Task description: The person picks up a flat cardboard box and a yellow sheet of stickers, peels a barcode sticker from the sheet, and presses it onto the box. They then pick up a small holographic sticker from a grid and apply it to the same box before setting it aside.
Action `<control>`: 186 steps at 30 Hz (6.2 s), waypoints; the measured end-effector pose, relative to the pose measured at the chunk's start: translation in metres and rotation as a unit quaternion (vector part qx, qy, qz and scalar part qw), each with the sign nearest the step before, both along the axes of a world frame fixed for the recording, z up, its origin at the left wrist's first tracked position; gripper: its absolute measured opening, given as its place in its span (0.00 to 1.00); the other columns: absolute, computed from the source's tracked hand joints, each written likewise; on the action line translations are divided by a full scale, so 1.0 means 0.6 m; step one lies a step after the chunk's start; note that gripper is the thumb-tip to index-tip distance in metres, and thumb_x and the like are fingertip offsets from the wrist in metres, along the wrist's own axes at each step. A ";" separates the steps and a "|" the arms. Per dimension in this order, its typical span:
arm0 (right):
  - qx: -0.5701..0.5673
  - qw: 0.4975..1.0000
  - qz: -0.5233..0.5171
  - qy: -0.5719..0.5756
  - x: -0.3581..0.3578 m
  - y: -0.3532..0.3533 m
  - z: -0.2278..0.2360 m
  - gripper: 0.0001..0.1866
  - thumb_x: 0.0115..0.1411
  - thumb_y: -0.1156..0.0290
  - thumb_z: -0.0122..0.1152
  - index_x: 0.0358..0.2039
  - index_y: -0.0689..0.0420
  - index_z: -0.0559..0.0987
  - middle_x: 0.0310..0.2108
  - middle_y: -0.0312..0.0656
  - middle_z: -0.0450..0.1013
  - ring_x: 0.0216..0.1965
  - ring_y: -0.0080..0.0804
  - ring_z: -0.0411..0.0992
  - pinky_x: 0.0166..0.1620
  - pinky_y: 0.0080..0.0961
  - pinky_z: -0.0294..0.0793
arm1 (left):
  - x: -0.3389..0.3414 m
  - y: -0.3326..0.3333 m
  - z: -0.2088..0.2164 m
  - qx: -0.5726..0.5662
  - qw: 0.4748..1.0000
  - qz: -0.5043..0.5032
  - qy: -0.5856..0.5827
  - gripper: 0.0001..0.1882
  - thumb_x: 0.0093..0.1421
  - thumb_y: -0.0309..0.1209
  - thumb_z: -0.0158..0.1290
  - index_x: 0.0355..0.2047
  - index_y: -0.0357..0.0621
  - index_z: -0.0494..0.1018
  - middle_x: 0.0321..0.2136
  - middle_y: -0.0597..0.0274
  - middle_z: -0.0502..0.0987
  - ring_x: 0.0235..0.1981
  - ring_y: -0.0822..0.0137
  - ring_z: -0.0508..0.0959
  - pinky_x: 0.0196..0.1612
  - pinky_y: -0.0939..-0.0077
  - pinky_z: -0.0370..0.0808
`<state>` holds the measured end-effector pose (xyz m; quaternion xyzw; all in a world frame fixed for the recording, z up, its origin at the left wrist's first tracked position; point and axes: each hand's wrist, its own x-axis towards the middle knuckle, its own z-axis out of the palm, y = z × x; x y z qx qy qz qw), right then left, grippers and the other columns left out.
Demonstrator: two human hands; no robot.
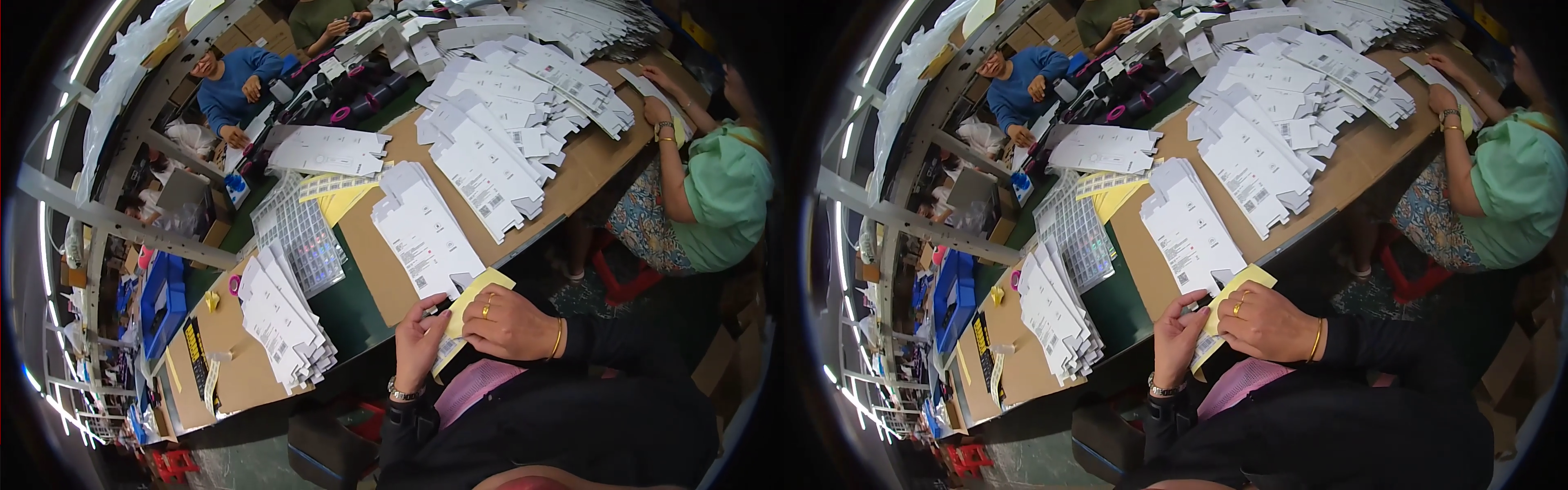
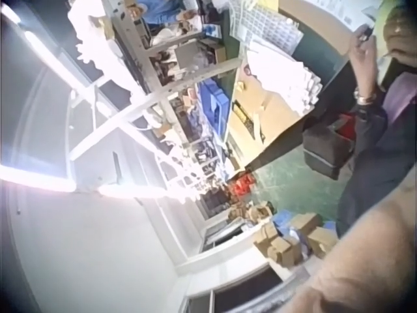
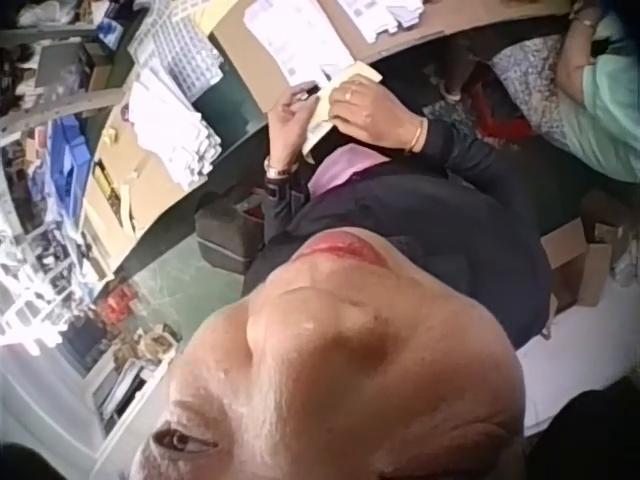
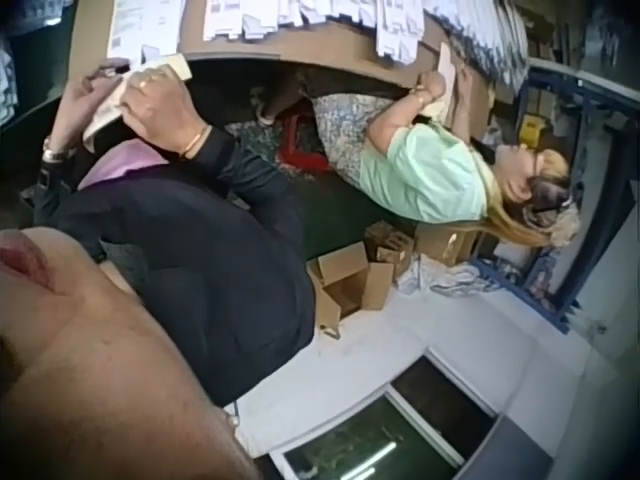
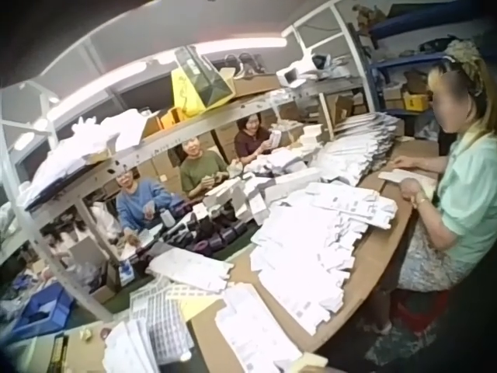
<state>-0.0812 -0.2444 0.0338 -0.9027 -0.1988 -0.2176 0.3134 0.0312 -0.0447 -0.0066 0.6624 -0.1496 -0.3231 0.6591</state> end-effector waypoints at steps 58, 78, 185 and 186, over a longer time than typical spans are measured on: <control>0.261 0.965 0.023 -0.023 0.232 -0.054 0.159 0.07 0.64 0.68 0.72 0.34 0.58 0.84 0.59 0.50 0.78 0.59 0.44 0.77 0.64 0.38 0.71 | -0.008 0.028 0.026 0.033 0.995 0.023 -0.086 0.13 0.72 0.25 0.60 0.54 0.30 0.82 0.40 0.63 0.87 0.39 0.80 0.82 0.44 0.86 0.77; 0.230 0.971 0.052 -0.040 0.152 -0.036 0.189 0.07 0.63 0.68 0.71 0.33 0.59 0.85 0.54 0.47 0.81 0.57 0.45 0.77 0.63 0.37 0.72 | -0.040 -0.003 0.067 0.031 0.990 -0.004 -0.135 0.12 0.73 0.26 0.60 0.53 0.32 0.83 0.41 0.64 0.86 0.40 0.80 0.80 0.45 0.84 0.77; 0.353 0.929 -0.069 0.088 0.063 -0.071 0.054 0.05 0.64 0.73 0.72 0.37 0.61 0.87 0.53 0.41 0.80 0.55 0.32 0.78 0.61 0.30 0.74 | -0.067 -0.003 0.004 0.082 0.984 -0.070 -0.145 0.12 0.73 0.30 0.61 0.51 0.34 0.84 0.38 0.62 0.88 0.38 0.80 0.83 0.43 0.81 0.80; 0.353 0.929 -0.070 0.089 0.065 -0.072 0.051 0.05 0.64 0.73 0.72 0.37 0.61 0.87 0.53 0.41 0.80 0.55 0.32 0.78 0.61 0.30 0.74 | -0.066 -0.004 0.004 0.083 0.984 -0.071 -0.144 0.12 0.73 0.30 0.61 0.51 0.34 0.84 0.38 0.62 0.88 0.38 0.80 0.83 0.43 0.81 0.80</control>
